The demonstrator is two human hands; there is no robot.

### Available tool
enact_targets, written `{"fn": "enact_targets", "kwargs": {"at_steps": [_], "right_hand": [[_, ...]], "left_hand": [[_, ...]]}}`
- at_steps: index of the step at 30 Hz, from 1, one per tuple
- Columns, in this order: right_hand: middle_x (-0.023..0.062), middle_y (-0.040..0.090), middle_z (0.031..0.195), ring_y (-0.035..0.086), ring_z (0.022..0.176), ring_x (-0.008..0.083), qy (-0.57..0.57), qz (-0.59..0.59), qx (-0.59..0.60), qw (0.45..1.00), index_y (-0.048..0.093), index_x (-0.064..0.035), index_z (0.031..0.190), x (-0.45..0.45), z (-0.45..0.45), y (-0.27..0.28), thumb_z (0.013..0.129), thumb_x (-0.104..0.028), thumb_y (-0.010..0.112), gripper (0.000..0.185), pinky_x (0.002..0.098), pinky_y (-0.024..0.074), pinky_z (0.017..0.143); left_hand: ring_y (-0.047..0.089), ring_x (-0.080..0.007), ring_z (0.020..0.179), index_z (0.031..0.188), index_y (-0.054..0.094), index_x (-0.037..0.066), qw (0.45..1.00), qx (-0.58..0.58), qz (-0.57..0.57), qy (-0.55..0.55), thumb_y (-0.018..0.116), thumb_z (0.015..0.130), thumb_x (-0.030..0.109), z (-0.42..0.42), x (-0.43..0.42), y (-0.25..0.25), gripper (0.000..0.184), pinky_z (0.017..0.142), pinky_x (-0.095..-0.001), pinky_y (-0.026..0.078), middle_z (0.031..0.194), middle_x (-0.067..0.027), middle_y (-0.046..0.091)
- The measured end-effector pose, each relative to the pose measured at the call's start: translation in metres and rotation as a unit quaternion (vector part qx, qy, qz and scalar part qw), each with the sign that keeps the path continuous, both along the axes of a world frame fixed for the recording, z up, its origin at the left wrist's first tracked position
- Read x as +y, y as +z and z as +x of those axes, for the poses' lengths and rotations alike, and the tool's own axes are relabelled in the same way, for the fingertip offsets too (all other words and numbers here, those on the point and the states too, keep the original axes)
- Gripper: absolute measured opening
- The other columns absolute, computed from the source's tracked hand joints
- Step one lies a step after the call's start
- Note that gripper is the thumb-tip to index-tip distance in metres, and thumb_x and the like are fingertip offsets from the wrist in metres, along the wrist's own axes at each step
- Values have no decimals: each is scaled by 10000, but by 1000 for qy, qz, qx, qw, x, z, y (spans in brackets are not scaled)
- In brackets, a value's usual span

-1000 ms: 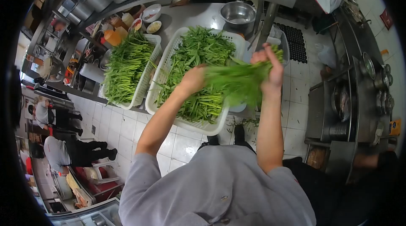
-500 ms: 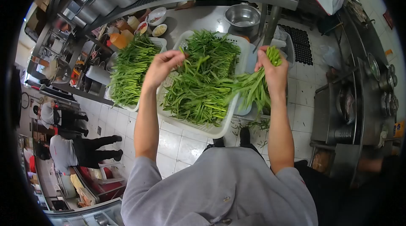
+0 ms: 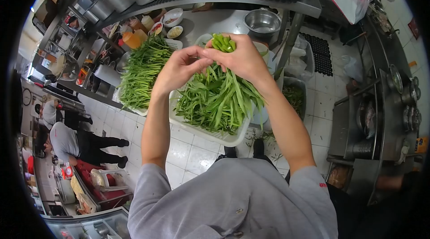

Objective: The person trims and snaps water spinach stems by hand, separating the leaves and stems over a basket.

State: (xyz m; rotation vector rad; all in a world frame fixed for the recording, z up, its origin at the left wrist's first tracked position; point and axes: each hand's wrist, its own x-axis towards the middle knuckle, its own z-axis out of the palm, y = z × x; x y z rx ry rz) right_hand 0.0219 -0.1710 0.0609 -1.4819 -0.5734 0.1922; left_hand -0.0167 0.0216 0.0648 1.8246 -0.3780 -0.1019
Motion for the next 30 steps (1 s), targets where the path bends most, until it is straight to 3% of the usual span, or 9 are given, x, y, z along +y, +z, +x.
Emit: {"fn": "enact_targets", "kwargs": {"at_steps": [13,16,18,20,22,23,25,26,30], "right_hand": [[41,665,873,604,666,116,-88,209,45,973,636,-52,934,-62,10,-12,931,-212,649,161,238,459,584],[70,689,872,614,672,132,-136,148,23,979,637,-46,945,-78,17,-56,932,-176,641,131,245,473,594],[77,682,785,606,610,144,-236,-234,-90,939,620,-38,969,-69,22,-89,952,-146,611,110,271,488,590],[68,674,808,574,574,122,-133,28,54,989,600,-53,989,-84,9,-85,955,-153,615,107,268,476,553],[76,686,824,574,577,122,12,401,235,885,599,-34,997,-105,3,-92,953,-162,624,138,278,463,547],[54,657,795,566,568,102,-95,386,274,876,592,-45,1022,-95,-11,-87,959,-166,614,138,245,441,519],[42,651,805,574,565,108,-183,44,103,977,604,-49,1015,-98,11,-114,938,-146,633,127,250,452,494],[36,648,809,577,563,112,-219,-133,10,967,611,-51,1011,-100,18,-123,928,-137,642,124,253,457,481],[60,681,760,569,562,112,-201,323,254,889,615,-35,939,-96,-17,-91,901,-112,659,97,258,428,508]], "left_hand": [[653,-121,878,1128,642,25,977,89,190,-40,689,887,73,-9,53,-86,250,794,-270,526,914,-48,689],[664,-142,861,1126,648,36,967,70,246,20,687,890,72,-17,60,-83,242,788,-288,531,915,-67,700],[666,-148,864,1124,652,31,967,57,246,38,680,900,88,-20,65,-81,232,786,-296,530,923,-72,709],[670,-166,863,1111,672,33,974,55,215,52,676,906,119,-16,68,-87,222,775,-316,527,951,-83,717],[679,-189,850,1094,685,46,972,41,221,67,673,903,133,-20,66,-97,210,760,-338,527,971,-107,721],[686,-210,853,1078,694,47,971,26,229,62,676,902,159,-21,62,-99,209,762,-348,530,964,-119,723],[700,-253,859,1046,713,50,968,-9,244,51,681,902,212,-16,48,-103,220,766,-370,536,948,-144,727],[698,-268,848,1025,722,49,953,0,295,70,682,901,243,-16,38,-105,233,767,-378,536,919,-141,727],[682,-348,827,922,758,66,873,18,472,117,703,864,393,4,6,-132,337,770,-432,536,834,-150,722]]}}
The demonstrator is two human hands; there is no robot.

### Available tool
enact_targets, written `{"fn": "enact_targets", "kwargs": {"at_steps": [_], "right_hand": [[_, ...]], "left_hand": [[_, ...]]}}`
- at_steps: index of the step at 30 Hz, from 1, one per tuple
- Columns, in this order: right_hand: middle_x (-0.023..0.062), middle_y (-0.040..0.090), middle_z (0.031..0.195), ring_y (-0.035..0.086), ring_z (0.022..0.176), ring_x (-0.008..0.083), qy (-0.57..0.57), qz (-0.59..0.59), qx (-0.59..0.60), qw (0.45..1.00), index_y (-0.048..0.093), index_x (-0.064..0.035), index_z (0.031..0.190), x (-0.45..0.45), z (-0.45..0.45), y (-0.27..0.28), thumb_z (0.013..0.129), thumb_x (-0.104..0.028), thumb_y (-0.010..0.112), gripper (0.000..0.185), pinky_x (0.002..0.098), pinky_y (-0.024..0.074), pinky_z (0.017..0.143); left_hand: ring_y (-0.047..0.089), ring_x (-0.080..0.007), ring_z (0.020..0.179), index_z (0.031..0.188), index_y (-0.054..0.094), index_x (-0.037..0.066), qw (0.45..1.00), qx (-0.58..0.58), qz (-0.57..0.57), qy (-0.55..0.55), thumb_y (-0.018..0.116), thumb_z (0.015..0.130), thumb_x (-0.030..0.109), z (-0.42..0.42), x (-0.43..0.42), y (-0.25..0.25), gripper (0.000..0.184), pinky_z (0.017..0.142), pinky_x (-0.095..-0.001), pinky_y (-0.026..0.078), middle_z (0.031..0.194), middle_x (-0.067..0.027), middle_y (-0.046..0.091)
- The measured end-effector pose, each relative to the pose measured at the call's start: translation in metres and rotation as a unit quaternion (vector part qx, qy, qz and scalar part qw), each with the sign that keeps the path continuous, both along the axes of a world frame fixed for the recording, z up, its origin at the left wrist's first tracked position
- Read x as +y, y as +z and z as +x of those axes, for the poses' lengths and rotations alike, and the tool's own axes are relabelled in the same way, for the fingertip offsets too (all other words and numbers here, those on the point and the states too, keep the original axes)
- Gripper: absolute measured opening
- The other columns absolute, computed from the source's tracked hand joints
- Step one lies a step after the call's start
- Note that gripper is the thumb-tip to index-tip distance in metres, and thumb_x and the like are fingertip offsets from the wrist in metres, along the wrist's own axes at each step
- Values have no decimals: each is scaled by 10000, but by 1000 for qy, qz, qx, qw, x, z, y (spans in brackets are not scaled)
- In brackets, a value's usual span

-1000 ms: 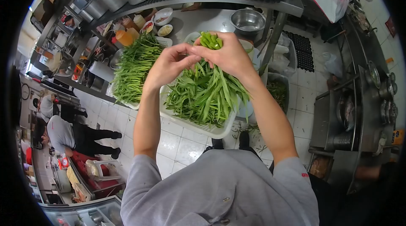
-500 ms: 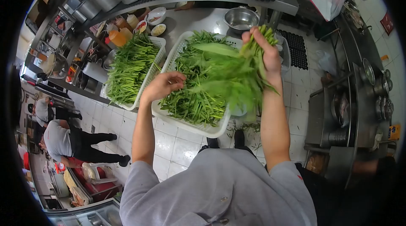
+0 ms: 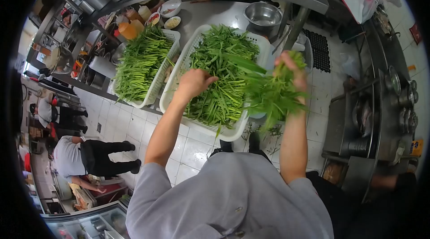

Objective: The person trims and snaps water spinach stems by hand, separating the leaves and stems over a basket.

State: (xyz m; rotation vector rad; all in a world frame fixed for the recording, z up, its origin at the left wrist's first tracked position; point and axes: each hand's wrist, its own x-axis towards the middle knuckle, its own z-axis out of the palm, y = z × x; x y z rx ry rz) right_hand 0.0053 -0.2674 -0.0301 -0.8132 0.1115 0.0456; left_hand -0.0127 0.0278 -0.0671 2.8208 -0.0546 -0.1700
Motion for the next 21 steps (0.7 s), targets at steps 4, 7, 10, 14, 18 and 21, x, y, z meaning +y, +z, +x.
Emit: {"fn": "enact_targets", "kwargs": {"at_steps": [4,7,10,14,18,21], "right_hand": [[25,646,728,588,584,103,4,-418,-121,901,626,-36,967,-2,21,-33,891,-91,671,104,251,449,528],[39,651,749,601,613,112,-29,-240,-93,966,629,-30,983,-8,7,1,899,-102,675,120,250,462,552],[51,647,757,623,653,135,10,-179,-117,977,630,-26,995,-5,11,10,905,-114,678,135,264,489,606],[57,625,759,644,680,186,50,-196,-183,962,598,-19,1040,8,13,19,906,-97,669,170,310,516,673],[42,657,772,640,651,117,61,-309,-191,930,664,3,1010,16,7,30,882,-99,712,171,263,519,621],[36,670,784,619,621,102,140,-366,-176,903,691,-19,1028,38,5,41,854,-143,758,224,247,520,581]], "left_hand": [[688,-342,853,930,753,76,999,22,-30,15,721,839,395,13,-9,-10,333,779,-436,540,879,-149,727],[698,-327,878,960,752,95,990,-26,-138,31,704,852,392,15,9,-5,320,793,-438,547,889,-150,727],[697,-325,886,963,753,97,999,33,-10,25,689,859,383,15,-3,12,311,798,-436,547,905,-157,724],[684,-343,928,944,753,81,996,75,53,6,680,857,430,13,-9,-20,367,812,-442,548,962,-165,719],[682,-227,873,980,750,82,958,54,-281,30,707,885,293,-3,12,18,235,825,-375,517,909,-67,740],[653,-156,904,1038,747,78,961,84,-259,39,741,878,272,-18,-7,85,251,877,-296,487,942,-137,729]]}}
